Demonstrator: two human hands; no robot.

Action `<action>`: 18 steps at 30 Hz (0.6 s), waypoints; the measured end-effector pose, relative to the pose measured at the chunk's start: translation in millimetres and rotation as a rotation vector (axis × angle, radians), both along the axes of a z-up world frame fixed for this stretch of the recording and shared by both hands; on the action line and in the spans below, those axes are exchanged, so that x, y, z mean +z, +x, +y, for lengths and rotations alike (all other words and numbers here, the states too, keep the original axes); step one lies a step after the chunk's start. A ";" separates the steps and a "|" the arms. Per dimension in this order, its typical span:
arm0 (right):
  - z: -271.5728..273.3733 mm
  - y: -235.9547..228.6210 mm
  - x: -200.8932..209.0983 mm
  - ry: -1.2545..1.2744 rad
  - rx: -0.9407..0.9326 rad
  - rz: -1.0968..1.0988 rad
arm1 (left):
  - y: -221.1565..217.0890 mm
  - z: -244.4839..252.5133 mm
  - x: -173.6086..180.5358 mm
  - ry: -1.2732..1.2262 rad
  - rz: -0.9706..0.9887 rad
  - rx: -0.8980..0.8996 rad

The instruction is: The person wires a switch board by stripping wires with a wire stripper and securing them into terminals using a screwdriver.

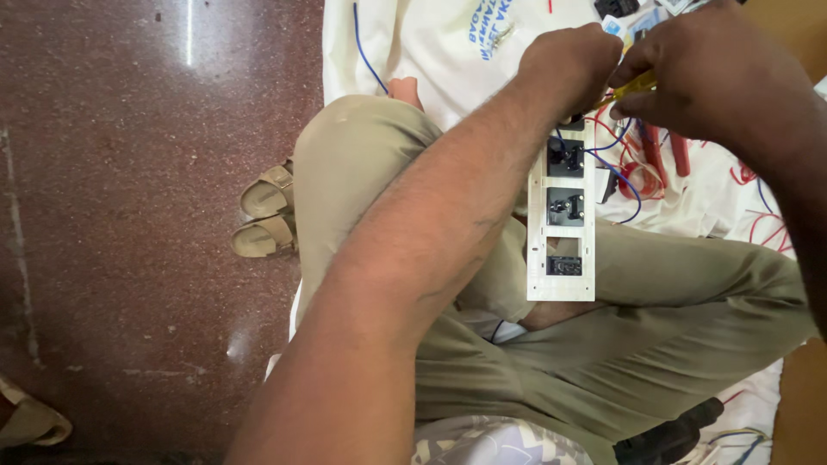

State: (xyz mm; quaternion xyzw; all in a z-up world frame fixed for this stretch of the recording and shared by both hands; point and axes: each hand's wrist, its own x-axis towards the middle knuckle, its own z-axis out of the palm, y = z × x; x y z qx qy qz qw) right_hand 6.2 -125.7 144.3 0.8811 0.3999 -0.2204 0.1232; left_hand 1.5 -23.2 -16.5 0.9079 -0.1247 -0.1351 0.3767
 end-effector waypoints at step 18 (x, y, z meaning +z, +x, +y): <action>-5.8 14.9 -8.2 -0.222 0.042 -0.044 | 2.5 -1.6 -4.1 -0.040 0.029 0.036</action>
